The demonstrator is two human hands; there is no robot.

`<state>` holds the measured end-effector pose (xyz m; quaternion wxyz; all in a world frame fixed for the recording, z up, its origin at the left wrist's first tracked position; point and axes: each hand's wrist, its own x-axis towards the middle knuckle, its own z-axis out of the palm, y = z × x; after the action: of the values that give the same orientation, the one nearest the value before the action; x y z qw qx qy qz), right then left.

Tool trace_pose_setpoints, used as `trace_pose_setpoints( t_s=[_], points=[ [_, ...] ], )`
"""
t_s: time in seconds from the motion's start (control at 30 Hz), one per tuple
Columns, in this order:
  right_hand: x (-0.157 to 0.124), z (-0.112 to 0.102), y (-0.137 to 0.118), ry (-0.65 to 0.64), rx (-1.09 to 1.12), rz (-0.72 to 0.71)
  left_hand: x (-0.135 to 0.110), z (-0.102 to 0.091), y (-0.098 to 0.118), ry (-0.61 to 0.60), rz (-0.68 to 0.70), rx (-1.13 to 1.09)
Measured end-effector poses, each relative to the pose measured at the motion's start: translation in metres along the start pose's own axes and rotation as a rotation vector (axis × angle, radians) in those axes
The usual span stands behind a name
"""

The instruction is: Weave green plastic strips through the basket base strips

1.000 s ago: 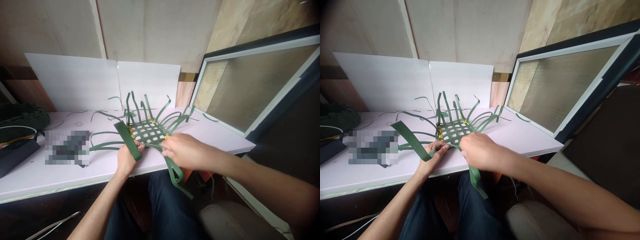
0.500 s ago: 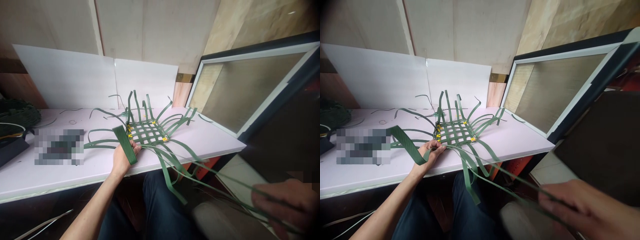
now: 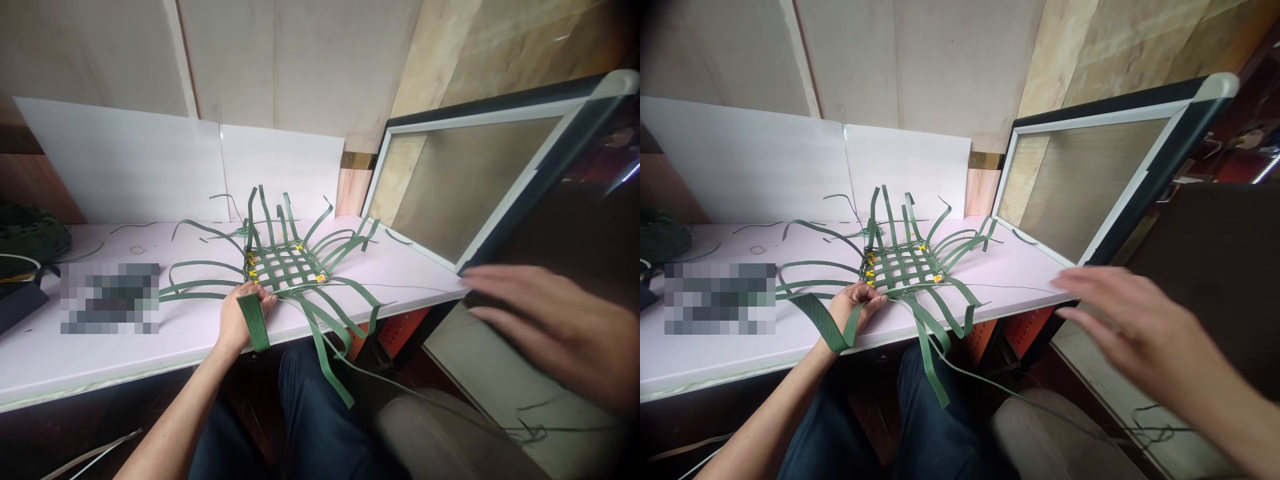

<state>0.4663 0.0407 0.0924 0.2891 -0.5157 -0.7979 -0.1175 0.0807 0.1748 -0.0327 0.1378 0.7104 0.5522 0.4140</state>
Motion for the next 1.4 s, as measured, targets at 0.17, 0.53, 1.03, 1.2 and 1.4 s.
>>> trace_pose_setpoints(
  t_s=[0.17, 0.53, 1.03, 1.2, 1.4],
  points=[
    [0.038, 0.070, -0.093, -0.134, -0.104, -0.517, 0.000, -0.001, 0.000, -0.019, -0.006, -0.014],
    [0.090, 0.134, -0.104, -0.310, -0.489, -0.662, 0.002, -0.001, -0.002, -0.014, 0.009, -0.002],
    [0.175, 0.188, -0.132, -0.177, 0.471, -0.306, 0.011, 0.001, -0.005, -0.082, -0.075, 0.216],
    [0.184, 0.208, -0.113, -0.233, 0.819, -0.031, 0.014, -0.003, 0.005, -0.136, -0.050, 0.308],
    [0.191, 0.234, -0.102, -0.155, 0.922, 0.128, 0.011, 0.003, 0.019, -0.117, 0.070, 0.437]
  ],
)
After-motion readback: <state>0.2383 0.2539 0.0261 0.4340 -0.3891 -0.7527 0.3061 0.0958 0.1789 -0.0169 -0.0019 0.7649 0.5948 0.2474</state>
